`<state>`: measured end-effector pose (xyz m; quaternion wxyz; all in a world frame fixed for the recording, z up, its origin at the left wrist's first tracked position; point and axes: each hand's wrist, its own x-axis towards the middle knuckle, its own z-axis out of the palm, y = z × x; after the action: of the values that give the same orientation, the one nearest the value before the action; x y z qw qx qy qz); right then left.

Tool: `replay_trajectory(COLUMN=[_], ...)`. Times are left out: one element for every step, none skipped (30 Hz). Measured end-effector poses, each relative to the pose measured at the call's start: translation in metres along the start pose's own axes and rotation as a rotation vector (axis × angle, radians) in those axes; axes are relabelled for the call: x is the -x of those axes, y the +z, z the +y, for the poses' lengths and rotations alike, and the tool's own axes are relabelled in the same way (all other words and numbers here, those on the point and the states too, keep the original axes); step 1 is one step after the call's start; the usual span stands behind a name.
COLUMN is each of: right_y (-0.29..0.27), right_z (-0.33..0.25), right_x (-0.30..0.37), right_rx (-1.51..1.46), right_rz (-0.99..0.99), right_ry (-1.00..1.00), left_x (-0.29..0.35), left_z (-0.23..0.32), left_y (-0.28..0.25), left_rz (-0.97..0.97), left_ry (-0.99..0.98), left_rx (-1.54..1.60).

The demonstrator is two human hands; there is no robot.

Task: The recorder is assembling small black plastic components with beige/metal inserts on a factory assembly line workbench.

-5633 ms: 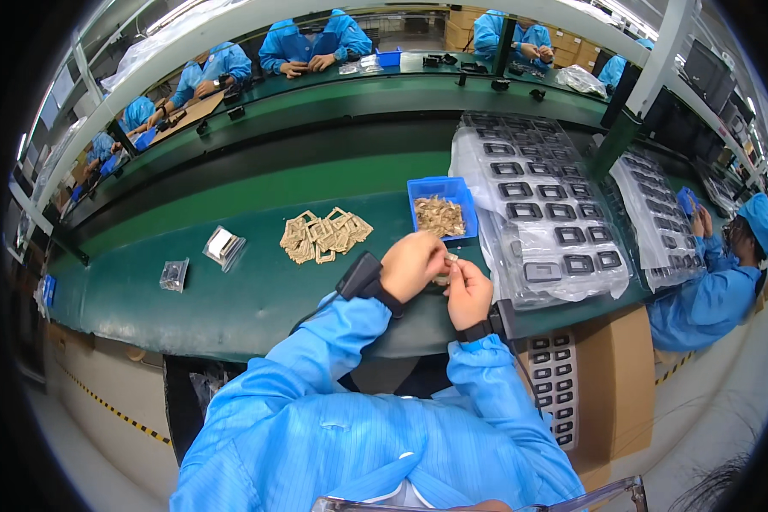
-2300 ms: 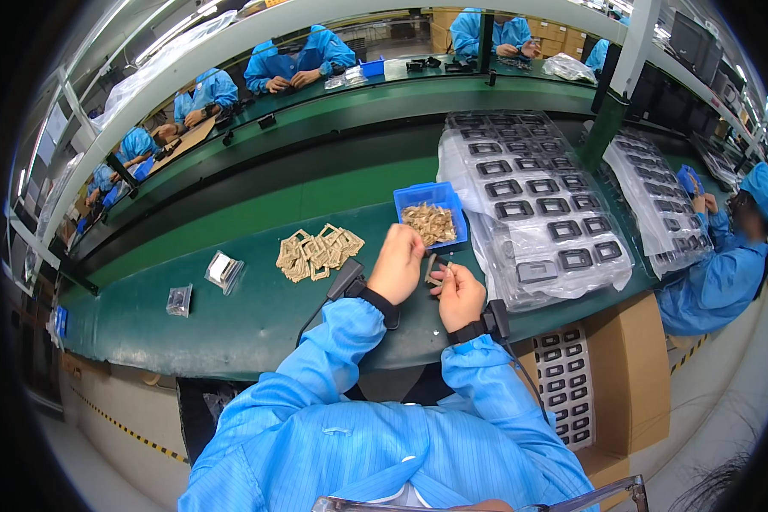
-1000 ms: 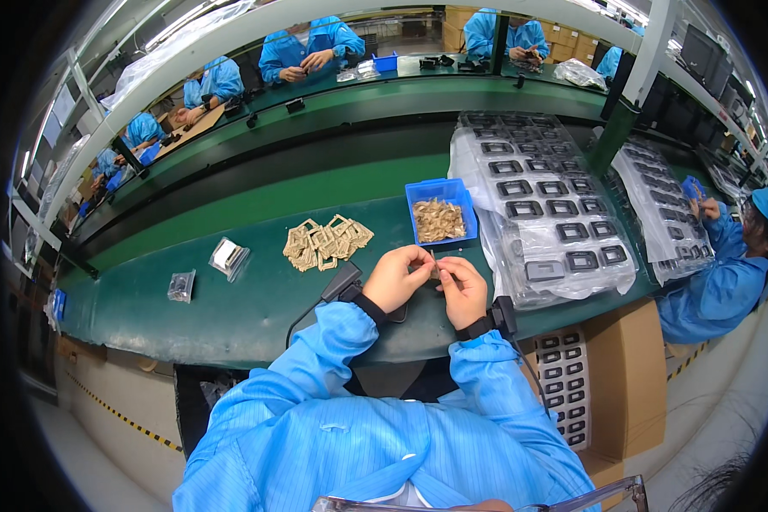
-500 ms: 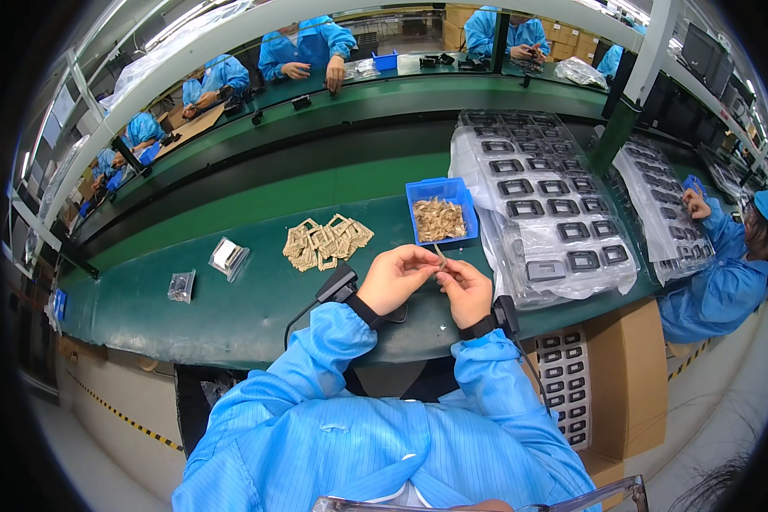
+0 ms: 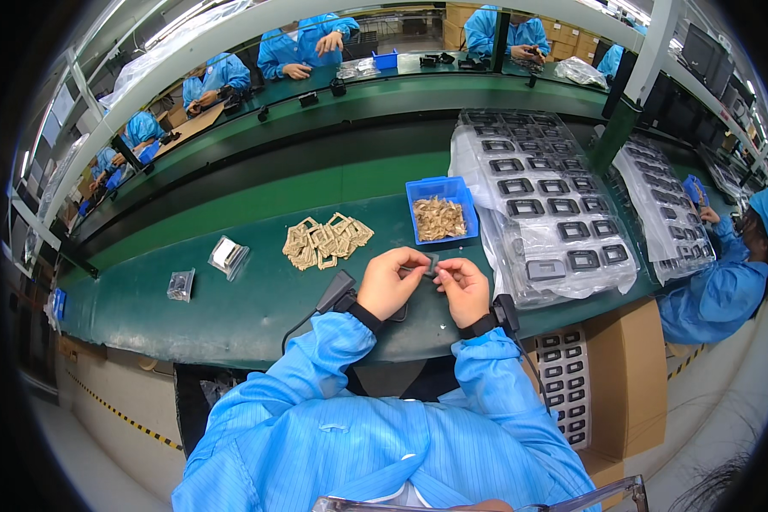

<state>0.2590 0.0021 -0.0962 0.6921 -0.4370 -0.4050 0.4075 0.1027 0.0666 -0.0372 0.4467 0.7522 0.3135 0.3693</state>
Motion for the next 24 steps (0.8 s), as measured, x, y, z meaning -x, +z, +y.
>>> replay_trajectory(right_y=[-0.001, -0.002, -0.003, -0.003, -0.003, -0.003, -0.003, -0.004, -0.004, -0.004, -0.003, -0.002, -0.002, -0.002, -0.002, -0.003, -0.003, -0.003, -0.004, -0.004, -0.004, -0.004, -0.003, -0.002], right_z=[-0.001, -0.001, -0.001, -0.001, 0.000, 0.000, 0.001, 0.002, 0.003, 0.002, 0.001, 0.000, 0.000, 0.000, 0.000, 0.001, 0.001, 0.002, 0.002, 0.003, 0.003, 0.002, 0.001, 0.001], right_x=[0.000, 0.000, 0.000, 0.000, 0.000, 0.000, 0.000, -0.001, -0.001, -0.001, -0.001, -0.001, -0.002, -0.001, -0.001, -0.001, -0.002, -0.002, -0.002, -0.002, -0.002, -0.002, -0.001, -0.001], right_rx=[0.001, 0.018, 0.035, 0.035, 0.029, 0.023, 0.023, 0.048, 0.072, 0.072, 0.059, 0.045, 0.045, 0.054, 0.063, 0.064, 0.067, 0.070, 0.070, 0.068, 0.066, 0.065, 0.069, 0.073], right_rz=[0.001, 0.038, 0.076, 0.075, 0.070, 0.066, 0.065, 0.091, 0.117, 0.118, 0.154, 0.191, 0.189, 0.190, 0.190, 0.190, 0.187, 0.184, 0.185, 0.190, 0.194, 0.194, 0.201, 0.208], right_ry=[0.000, -0.019, -0.037, -0.037, -0.028, -0.019, -0.019, -0.017, -0.016, -0.016, -0.005, 0.007, 0.005, 0.009, 0.012, 0.011, 0.014, 0.018, 0.017, 0.016, 0.015, 0.015, 0.013, 0.012], left_x=[-0.001, -0.001, -0.002, -0.002, -0.002, -0.002, -0.003, -0.004, -0.006, -0.008, -0.010, -0.014, -0.018, -0.021, -0.023, -0.025, -0.027, -0.028, -0.029, -0.030, -0.029, -0.028, -0.027, -0.026], left_z=[-0.002, -0.003, -0.004, -0.005, -0.007, -0.011, -0.014, -0.017, -0.020, -0.024, -0.032, -0.042, -0.045, -0.047, -0.049, -0.048, -0.046, -0.044, -0.041, -0.039, -0.041, -0.044, -0.046, -0.048], left_y=[-0.001, -0.003, -0.005, -0.006, -0.007, -0.007, -0.006, -0.007, -0.008, -0.008, -0.007, -0.003, 0.001, 0.003, 0.005, 0.007, 0.010, 0.011, 0.011, 0.012, 0.011, 0.008, 0.006, 0.005], left_rz=[0.047, 0.046, 0.036, 0.027, 0.028, 0.032, 0.036, 0.036, 0.050, 0.064, 0.067, 0.096, 0.124, 0.125, 0.098, 0.071, 0.044, 0.044, 0.028, 0.011, 0.011, 0.014, 0.017, 0.017], left_ry=[0.012, 0.012, -0.006, -0.024, -0.024, -0.027, -0.030, -0.029, -0.003, 0.023, 0.022, 0.050, 0.080, 0.081, -0.019, -0.118, -0.161, -0.160, -0.207, -0.255, -0.254, -0.257, -0.259, -0.259], left_rx=[-0.027, -0.026, -0.100, -0.175, -0.176, -0.245, -0.314, -0.313, -0.461, -0.609, -0.611, -0.647, -0.683, -0.683, -0.639, -0.593, -0.566, -0.566, -0.515, -0.465, -0.465, -0.344, -0.223, -0.224])
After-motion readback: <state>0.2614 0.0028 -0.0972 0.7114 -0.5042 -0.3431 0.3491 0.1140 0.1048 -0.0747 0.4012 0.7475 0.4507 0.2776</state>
